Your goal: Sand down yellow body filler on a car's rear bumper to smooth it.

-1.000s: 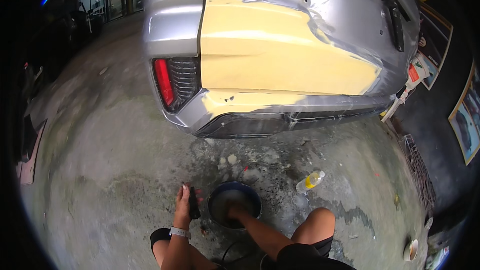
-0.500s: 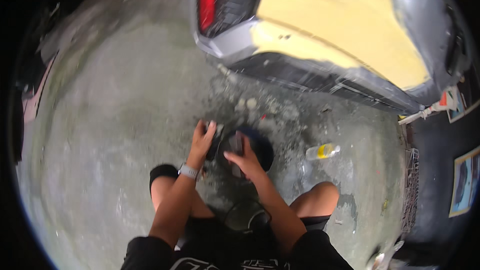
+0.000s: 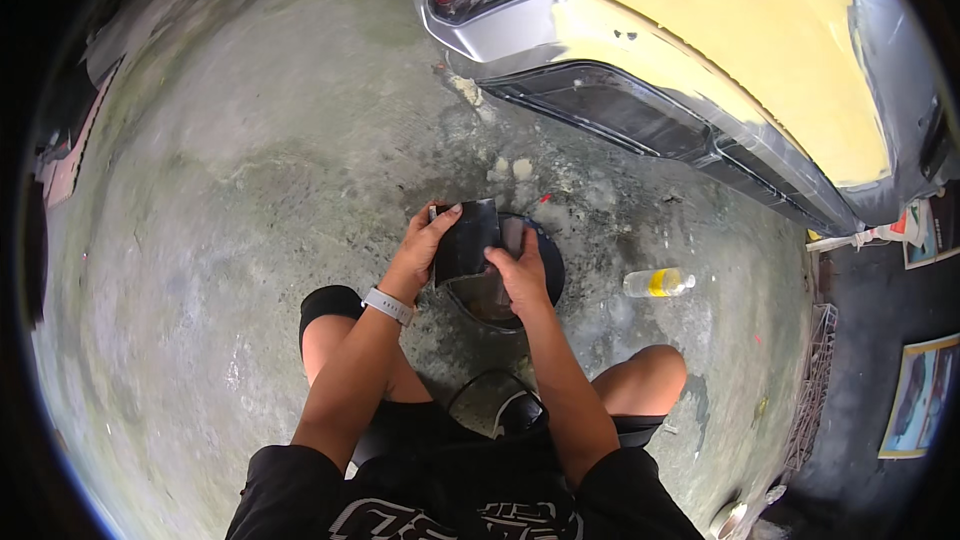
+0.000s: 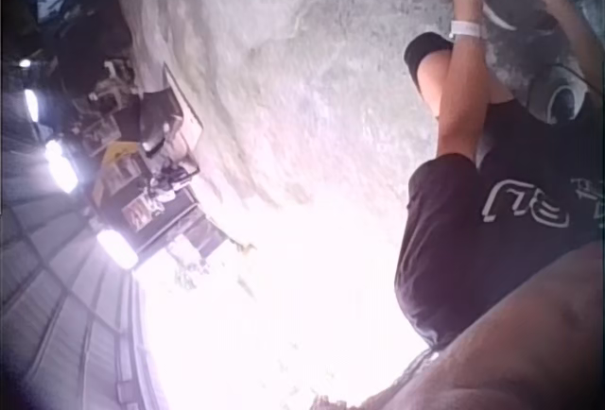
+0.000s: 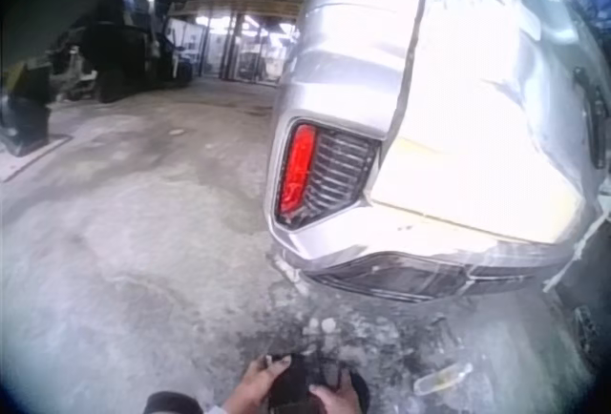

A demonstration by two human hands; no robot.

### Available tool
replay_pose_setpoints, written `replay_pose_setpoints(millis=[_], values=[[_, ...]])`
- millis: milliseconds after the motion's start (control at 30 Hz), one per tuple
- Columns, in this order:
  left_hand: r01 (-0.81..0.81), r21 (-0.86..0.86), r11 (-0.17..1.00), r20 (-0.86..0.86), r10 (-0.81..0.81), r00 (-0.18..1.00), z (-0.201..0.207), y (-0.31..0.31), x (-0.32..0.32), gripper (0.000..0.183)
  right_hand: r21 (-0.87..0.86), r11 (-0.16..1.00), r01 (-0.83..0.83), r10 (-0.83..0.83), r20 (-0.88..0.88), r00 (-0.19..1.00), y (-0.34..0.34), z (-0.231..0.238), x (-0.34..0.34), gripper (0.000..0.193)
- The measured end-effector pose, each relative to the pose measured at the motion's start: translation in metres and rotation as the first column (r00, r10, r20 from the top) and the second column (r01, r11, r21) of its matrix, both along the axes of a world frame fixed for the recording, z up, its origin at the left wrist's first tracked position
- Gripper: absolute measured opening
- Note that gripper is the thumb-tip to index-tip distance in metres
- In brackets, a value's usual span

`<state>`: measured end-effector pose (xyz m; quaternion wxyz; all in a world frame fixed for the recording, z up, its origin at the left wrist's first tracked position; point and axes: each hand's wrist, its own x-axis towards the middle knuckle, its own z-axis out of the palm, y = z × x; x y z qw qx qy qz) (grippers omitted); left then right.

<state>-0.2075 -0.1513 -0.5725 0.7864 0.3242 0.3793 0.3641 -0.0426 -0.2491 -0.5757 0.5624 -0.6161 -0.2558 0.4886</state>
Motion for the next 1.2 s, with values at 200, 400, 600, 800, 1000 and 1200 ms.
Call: replay_pose_setpoints(millis=[200, 400, 600, 800, 1000, 1200], values=[[-0.003, -0.081, 0.997, -0.162, -0.011, 0.987, 0.027, -0.004, 0.017, 0.049, 0.223, 0.974, -0.038, -0.155, 0.78, 0.606, -0.011, 0.037, 0.029, 0.086], [0.297, -0.222, 0.929, 0.241, -0.243, 0.939, -0.008, -0.002, 0.017, 0.046, 0.25, 0.766, -0.592, -0.042, 0.939, 0.342, 0.006, 0.048, -0.006, 0.102], [0.336, -0.416, 0.845, 0.301, -0.221, 0.928, -0.043, 0.002, 0.013, 0.05, 0.173, 0.693, -0.7, -0.019, 0.975, 0.222, -0.006, 0.019, 0.007, 0.111], [0.427, -0.442, 0.789, 0.262, -0.342, 0.903, -0.034, -0.001, 0.016, 0.068, 0.051, 0.67, -0.741, 0.079, 0.987, 0.14, -0.024, 0.01, 0.009, 0.105], [0.352, -0.397, 0.848, 0.196, -0.296, 0.935, -0.045, -0.001, 0.015, 0.072, 0.061, 0.676, -0.734, 0.04, 0.992, 0.119, -0.029, 0.009, 0.001, 0.106], [0.362, -0.372, 0.855, 0.117, -0.343, 0.932, -0.03, -0.004, 0.019, 0.072, -0.029, 0.663, -0.748, 0.134, 0.988, 0.081, -0.032, 0.005, 0.013, 0.102]])
